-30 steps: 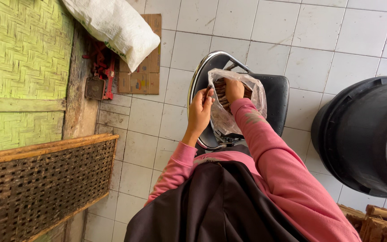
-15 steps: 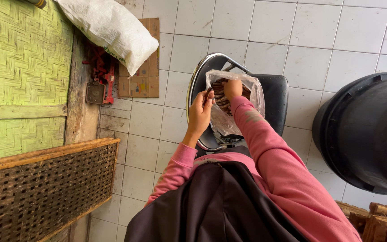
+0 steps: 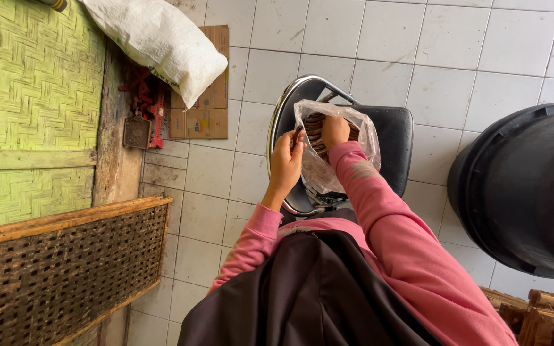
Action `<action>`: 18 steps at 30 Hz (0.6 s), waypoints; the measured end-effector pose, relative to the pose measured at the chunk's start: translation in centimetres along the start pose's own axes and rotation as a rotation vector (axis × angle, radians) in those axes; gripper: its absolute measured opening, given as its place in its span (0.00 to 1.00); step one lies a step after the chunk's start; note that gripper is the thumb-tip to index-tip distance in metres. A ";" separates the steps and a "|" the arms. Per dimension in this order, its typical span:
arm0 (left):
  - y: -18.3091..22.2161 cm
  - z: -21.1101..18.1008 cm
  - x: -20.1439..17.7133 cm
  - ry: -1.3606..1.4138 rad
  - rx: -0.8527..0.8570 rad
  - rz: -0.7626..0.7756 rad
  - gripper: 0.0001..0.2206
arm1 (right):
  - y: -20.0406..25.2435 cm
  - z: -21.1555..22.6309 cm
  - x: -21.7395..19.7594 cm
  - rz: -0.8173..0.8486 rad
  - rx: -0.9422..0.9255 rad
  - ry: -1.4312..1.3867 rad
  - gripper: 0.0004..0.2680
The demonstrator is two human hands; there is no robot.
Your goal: The person sorts dried tobacco leaves from wooden trays, gathers them by hand, and places them into a clear plastic bag on a chair.
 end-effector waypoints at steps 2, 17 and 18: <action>-0.2 -0.5 0.0 -0.033 0.065 -0.008 0.10 | 0.0 0.0 -0.5 0.027 0.020 0.077 0.07; -1.5 1.8 3.1 0.224 -0.032 -0.152 0.13 | 8.5 6.8 -14.1 0.681 0.231 -1.231 0.11; -1.7 1.4 3.3 0.144 -0.018 -0.137 0.14 | 8.4 7.0 -15.0 0.607 0.176 -1.150 0.10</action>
Point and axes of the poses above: each hand's wrist, its own y-axis away from the middle knuckle, its own x-axis out of the palm, z = x × y, the point moved 5 cm from there along -y, towards the middle knuckle, and after that the axes turned 11 degrees about x, right-handed, at the moved point
